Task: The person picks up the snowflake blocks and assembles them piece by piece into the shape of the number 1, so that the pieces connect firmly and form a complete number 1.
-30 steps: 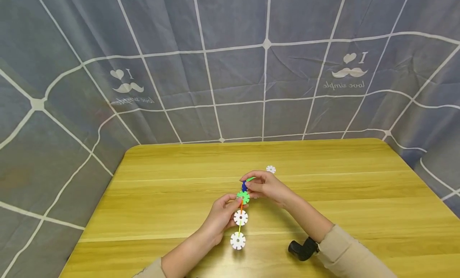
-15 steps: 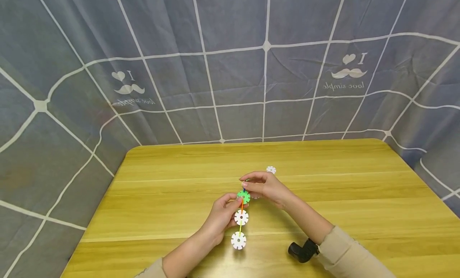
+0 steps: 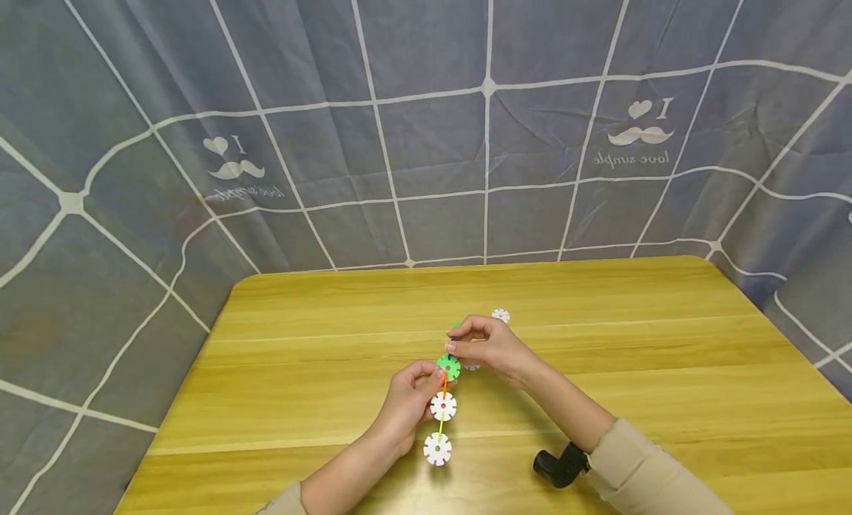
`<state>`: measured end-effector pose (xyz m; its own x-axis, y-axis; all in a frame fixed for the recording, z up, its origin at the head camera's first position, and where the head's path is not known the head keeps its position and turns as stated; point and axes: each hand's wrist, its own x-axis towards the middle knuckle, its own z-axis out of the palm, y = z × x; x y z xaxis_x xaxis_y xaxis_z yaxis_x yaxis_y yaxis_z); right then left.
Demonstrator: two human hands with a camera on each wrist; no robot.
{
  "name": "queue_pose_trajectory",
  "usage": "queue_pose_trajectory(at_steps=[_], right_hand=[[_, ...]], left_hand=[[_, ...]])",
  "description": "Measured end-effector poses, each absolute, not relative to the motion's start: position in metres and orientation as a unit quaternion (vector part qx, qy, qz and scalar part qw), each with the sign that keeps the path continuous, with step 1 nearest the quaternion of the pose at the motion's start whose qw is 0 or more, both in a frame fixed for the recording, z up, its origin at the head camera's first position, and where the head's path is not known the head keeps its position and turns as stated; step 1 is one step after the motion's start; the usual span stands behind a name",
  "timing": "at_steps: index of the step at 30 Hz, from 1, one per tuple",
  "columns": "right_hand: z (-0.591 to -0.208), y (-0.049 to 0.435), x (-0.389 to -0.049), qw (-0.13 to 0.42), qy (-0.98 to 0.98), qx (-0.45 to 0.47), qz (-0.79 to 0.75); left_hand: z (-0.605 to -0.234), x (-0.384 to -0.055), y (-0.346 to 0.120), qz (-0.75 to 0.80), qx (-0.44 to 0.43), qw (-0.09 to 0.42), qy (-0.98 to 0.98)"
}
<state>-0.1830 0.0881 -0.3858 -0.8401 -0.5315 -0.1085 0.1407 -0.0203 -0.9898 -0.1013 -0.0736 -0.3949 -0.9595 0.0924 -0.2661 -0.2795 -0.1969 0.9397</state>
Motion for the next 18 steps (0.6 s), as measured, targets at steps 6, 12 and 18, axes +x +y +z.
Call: queue_pose_trajectory(at_steps=[6,12,18], right_hand=[[-0.3870,0.0894,-0.1840,0.246,0.648,-0.161,-0.703],[-0.3900,0.0883,-0.1844,0.237,0.657,-0.160,-0.698],[-0.3924,0.0869,-0.1844,0.231,0.651,-0.147,-0.708]], left_hand=[[-0.3954,-0.1005,-0.0734,0.780,-0.075,0.115,0.611],[-0.3951,-0.1017,-0.0715,0.781,-0.091,0.110,0.609],[-0.3944,-0.1040,-0.0711,0.775,-0.094,0.105,0.616]])
